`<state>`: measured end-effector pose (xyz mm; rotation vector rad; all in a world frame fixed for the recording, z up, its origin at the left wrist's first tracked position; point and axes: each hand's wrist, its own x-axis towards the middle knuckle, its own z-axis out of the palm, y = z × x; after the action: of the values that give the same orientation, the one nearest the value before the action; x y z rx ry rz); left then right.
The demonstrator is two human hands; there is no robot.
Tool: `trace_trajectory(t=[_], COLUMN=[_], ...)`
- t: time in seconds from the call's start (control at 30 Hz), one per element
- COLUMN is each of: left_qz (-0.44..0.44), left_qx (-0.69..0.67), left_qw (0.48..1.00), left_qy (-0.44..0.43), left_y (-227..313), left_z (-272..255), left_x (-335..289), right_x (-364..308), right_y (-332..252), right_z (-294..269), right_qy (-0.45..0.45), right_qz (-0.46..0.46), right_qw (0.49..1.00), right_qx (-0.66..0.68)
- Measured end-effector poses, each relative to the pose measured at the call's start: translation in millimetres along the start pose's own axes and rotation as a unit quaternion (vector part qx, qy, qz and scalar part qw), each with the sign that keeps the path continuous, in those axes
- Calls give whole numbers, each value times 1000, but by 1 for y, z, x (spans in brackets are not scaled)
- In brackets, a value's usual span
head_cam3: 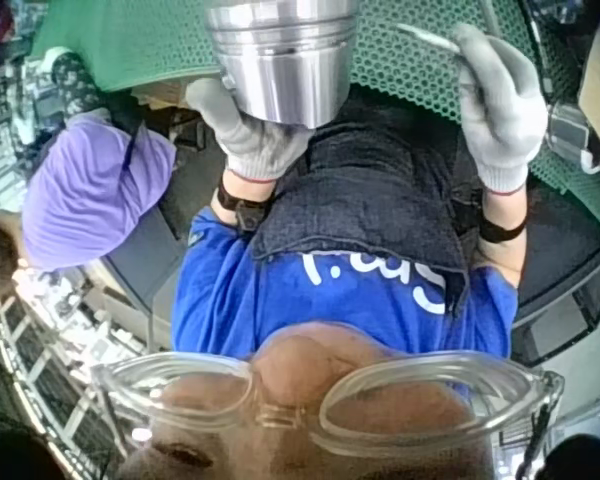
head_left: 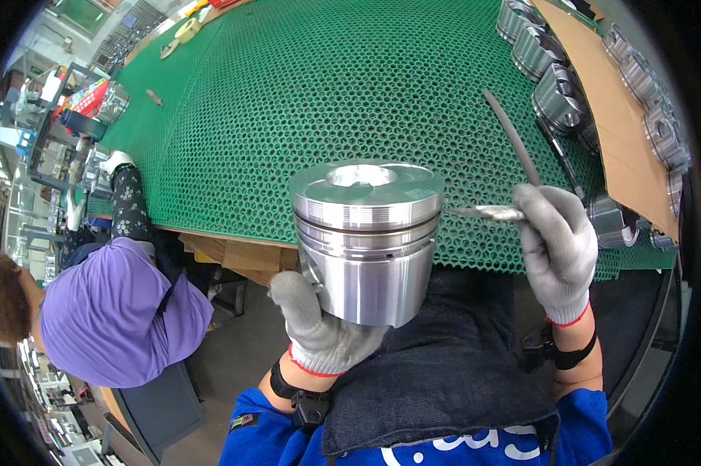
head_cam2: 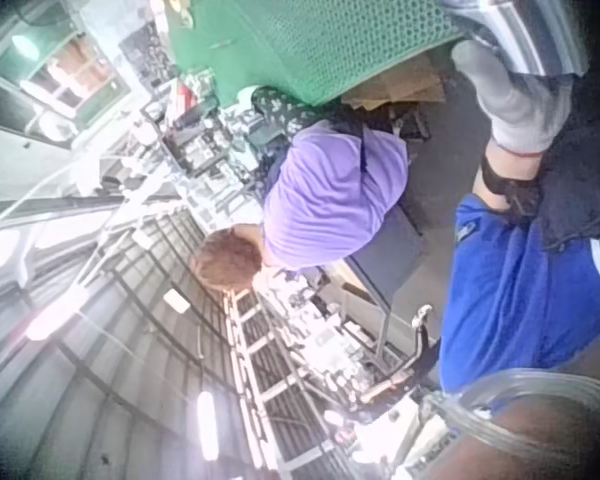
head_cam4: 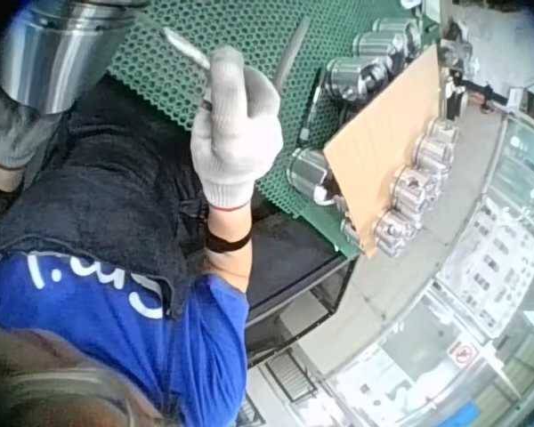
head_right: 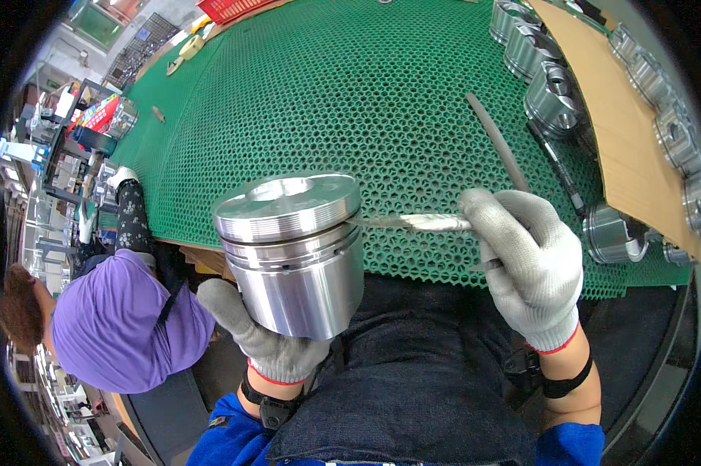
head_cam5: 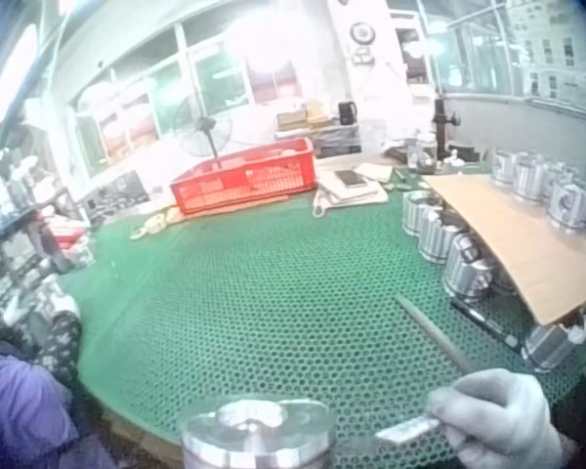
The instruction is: Deburring the edges and holes of metal pistons using a file and a small scraper tool.
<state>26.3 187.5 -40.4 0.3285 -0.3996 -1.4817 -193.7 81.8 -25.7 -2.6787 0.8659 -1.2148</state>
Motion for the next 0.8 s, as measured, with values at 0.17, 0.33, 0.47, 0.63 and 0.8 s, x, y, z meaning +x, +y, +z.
trace_trajectory(t=[0.17, 0.33, 0.47, 0.63, 0.8], left_qz=[28, 79, 146, 194, 284], left_qx=[186, 663, 900, 861, 780], left_qw=[980, 739, 366, 413, 539], left_qy=[70, 87, -183, -223, -144], left_y=[-3, 34, 39, 63, 39], left_z=[10, -14, 8, -40, -29], left_x=[3, 19, 57, 60, 93], right_x=[4, 14, 0, -17, -11], right_y=[-7, 17, 59, 27, 34], right_z=[2, 23, 7, -27, 13], right_qy=[-12, 62, -90, -164, -127], right_qz=[-25, 84, 162, 379, 41], right_qw=[999, 993, 968, 881, 989], right_qx=[39, 48, -169, 232, 72])
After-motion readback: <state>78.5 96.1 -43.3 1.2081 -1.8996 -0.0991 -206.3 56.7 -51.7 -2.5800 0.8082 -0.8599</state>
